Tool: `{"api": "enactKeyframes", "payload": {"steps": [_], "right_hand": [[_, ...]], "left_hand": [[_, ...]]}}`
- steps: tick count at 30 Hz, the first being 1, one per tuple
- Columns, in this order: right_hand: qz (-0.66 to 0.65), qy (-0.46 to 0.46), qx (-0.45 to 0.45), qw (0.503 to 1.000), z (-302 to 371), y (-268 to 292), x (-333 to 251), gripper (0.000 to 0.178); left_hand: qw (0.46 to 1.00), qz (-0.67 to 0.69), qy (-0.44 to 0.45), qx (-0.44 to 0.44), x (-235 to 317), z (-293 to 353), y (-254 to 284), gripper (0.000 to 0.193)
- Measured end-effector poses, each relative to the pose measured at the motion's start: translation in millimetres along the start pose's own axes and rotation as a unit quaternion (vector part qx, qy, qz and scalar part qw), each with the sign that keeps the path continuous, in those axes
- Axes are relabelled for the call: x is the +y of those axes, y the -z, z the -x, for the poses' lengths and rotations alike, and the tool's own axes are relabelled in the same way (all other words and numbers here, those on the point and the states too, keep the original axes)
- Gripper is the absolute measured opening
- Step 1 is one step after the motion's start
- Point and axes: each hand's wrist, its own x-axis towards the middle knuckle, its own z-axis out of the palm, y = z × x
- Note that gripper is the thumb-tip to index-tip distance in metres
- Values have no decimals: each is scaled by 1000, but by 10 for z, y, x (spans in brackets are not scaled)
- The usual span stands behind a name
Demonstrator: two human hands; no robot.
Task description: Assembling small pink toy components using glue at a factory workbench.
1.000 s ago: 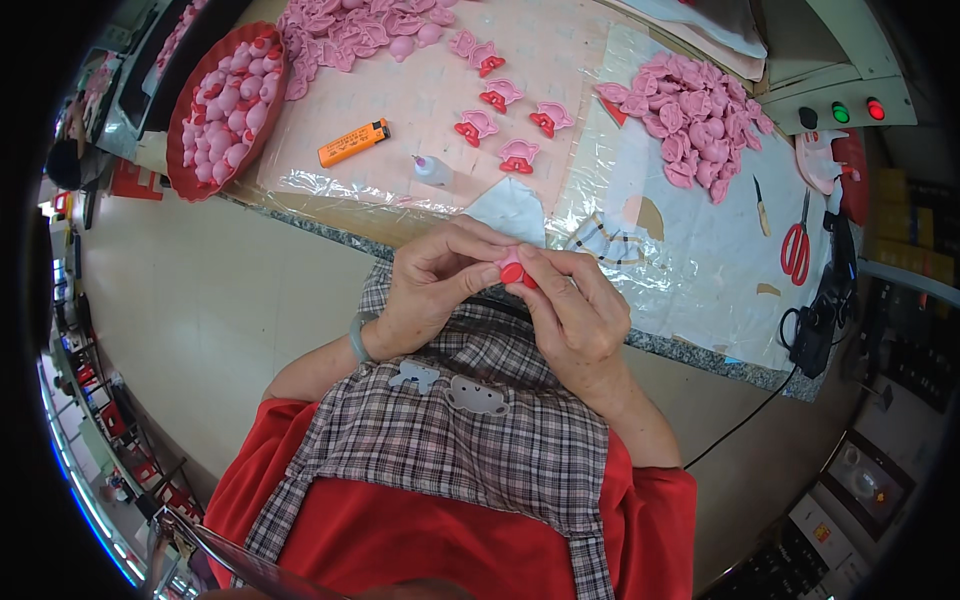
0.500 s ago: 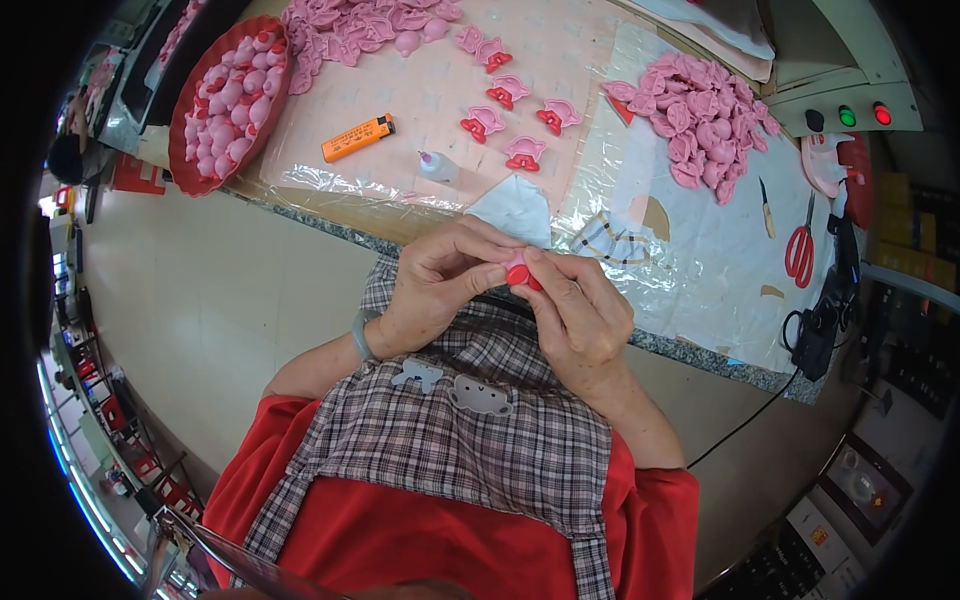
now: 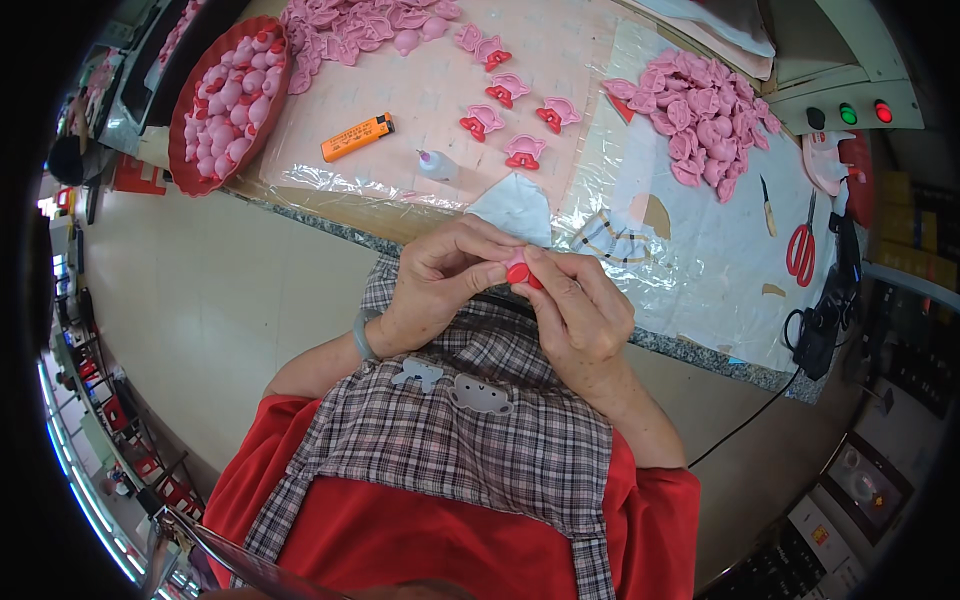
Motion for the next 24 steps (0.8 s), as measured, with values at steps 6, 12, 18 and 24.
{"api": "enactKeyframes", "payload": {"steps": [6, 12, 18, 24], "right_hand": [[4, 3, -1, 1000, -5, 0, 8, 36], [4, 1, -4, 1000, -2, -10, 21, 37], [-13, 18, -4, 1000, -44, 42, 83, 38], [-20, 21, -3, 1000, 7, 49, 91, 38]], "left_hand": [[1000, -1, 0, 0, -10, -2, 3, 13], [1000, -13, -10, -2, -28, -3, 11, 14], [987, -150, -52, -18, 117, -45, -15, 21], [959, -239, -145, -34, 129, -50, -4, 21]]}}
